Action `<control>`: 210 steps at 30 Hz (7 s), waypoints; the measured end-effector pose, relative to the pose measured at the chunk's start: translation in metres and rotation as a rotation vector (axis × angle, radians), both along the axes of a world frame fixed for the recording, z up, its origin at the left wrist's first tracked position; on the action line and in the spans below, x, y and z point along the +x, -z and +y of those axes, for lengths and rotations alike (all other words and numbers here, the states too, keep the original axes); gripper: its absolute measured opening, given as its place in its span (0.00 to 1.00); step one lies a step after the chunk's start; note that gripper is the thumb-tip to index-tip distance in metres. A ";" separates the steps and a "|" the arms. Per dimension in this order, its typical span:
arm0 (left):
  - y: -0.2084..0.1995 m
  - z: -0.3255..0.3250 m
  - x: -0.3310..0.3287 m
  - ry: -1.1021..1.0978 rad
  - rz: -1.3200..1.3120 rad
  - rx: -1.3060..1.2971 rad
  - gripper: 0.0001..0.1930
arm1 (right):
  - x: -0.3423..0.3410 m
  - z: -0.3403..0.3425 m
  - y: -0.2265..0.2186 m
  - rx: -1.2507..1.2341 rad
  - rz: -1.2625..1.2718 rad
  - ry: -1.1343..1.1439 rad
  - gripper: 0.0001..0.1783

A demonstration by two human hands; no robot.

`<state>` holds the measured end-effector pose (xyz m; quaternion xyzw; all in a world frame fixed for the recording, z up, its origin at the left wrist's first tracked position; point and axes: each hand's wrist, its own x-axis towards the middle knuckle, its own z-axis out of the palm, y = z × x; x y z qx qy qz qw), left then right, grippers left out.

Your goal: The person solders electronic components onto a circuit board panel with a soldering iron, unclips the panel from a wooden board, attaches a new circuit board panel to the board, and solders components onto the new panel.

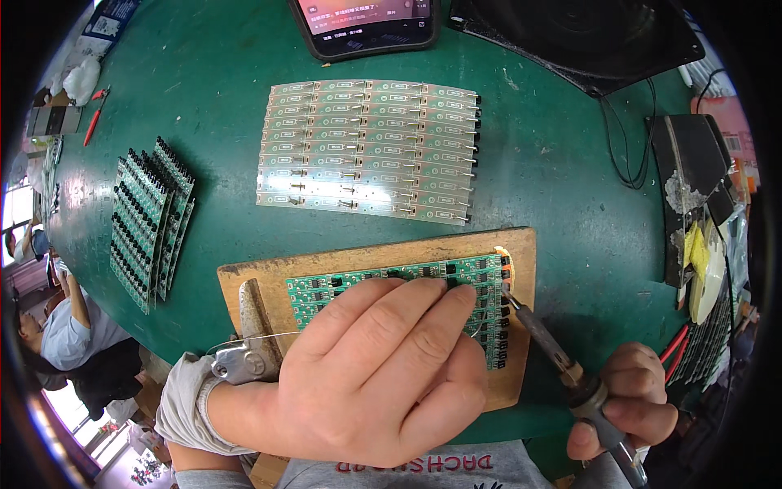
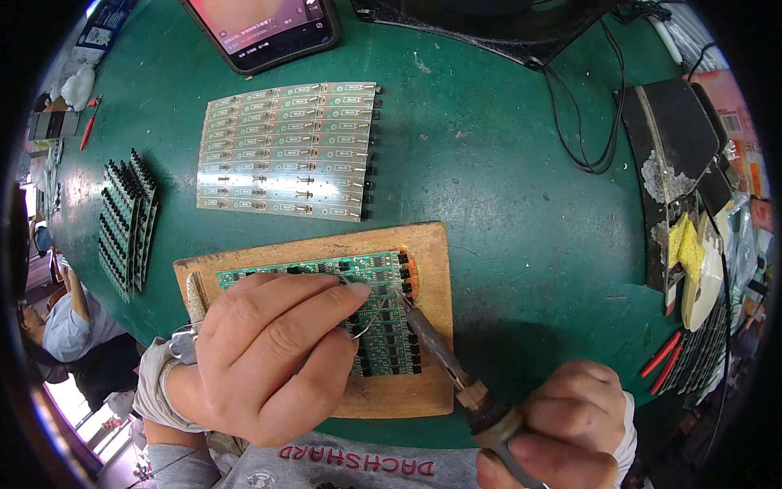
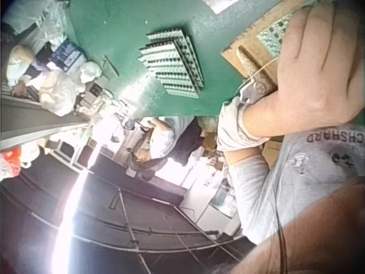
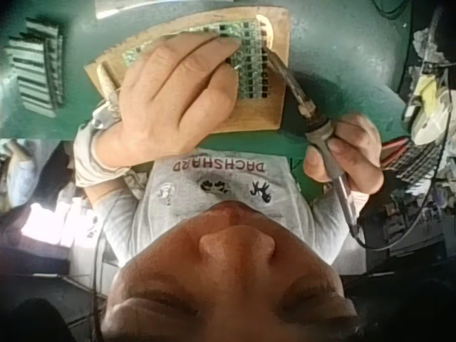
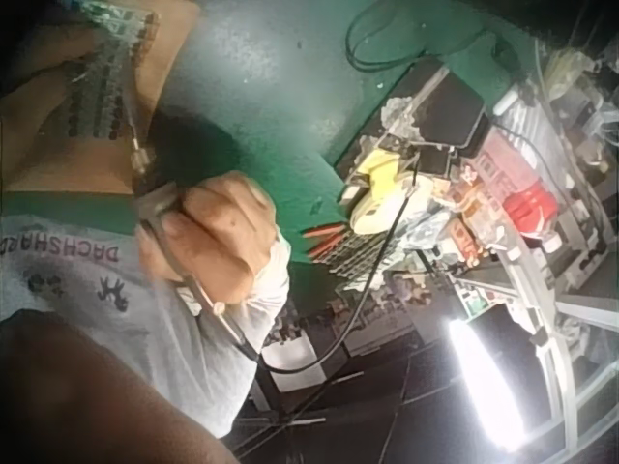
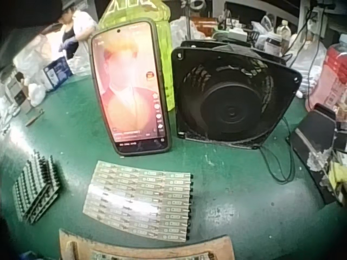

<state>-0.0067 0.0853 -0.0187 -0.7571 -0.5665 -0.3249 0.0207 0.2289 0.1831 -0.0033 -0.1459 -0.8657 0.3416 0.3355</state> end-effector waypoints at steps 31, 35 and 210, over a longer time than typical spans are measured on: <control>-0.002 0.000 0.001 0.008 0.041 -0.077 0.10 | -0.007 0.002 0.003 0.004 -0.028 -0.029 0.24; -0.002 -0.001 0.002 0.010 0.022 -0.059 0.10 | -0.003 -0.002 0.000 -0.018 -0.022 0.020 0.24; -0.010 -0.010 -0.002 0.072 -0.184 -0.228 0.13 | 0.002 -0.011 -0.002 0.069 0.021 0.074 0.20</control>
